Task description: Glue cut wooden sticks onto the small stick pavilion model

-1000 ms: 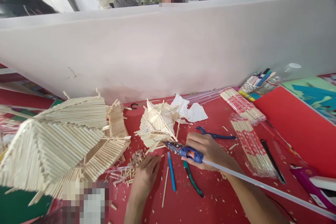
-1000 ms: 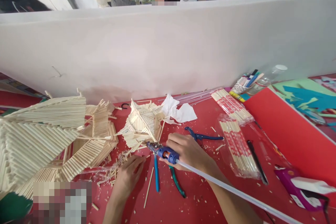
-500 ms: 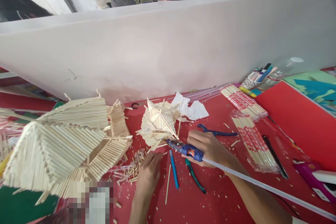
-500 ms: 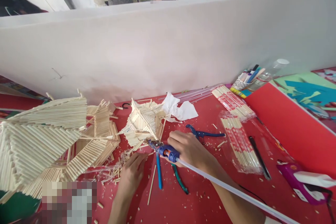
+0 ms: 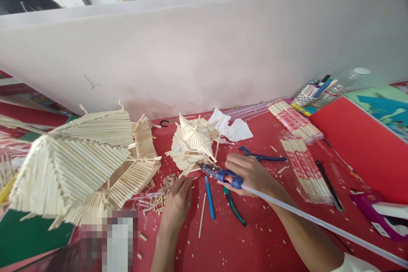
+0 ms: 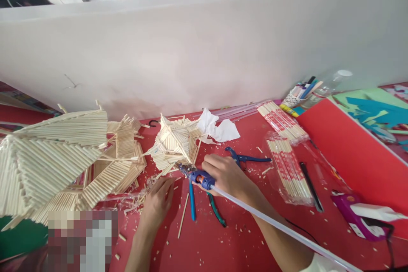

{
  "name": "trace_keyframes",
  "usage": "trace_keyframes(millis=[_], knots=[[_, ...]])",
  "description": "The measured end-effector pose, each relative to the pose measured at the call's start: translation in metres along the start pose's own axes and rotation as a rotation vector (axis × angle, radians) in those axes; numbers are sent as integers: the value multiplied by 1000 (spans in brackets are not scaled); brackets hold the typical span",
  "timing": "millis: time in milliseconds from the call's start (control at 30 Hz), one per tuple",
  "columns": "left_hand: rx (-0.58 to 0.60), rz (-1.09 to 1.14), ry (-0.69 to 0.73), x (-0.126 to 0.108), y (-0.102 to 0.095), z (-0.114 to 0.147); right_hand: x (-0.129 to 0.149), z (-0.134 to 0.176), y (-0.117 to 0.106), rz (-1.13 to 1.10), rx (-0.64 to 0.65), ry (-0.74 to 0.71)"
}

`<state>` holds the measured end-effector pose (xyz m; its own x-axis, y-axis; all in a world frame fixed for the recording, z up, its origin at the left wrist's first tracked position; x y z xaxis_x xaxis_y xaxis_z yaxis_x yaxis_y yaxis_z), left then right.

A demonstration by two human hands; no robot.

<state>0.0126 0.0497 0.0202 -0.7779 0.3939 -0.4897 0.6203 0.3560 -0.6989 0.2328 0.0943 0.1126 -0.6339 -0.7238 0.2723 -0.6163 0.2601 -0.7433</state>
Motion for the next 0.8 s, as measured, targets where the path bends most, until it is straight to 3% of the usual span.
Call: trace_keyframes(millis=[433, 800], knots=[[-30, -60, -13, -2, -5, -4, 4, -2, -5, 35, -31, -30], [-11, -76, 11, 2, -5, -4, 3, -4, -9, -99, 31, 86]])
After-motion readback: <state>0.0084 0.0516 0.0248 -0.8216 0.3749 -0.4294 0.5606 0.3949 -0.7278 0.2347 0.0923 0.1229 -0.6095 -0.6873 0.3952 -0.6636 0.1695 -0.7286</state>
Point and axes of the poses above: each hand's wrist, its own z-axis away from the middle knuckle, its own y-axis out of the palm, x = y × z, the point moved 6 cm from there along -z, towards the middle knuckle, and after that the axes turned 15 degrees about -x, right-handed, at the moved point
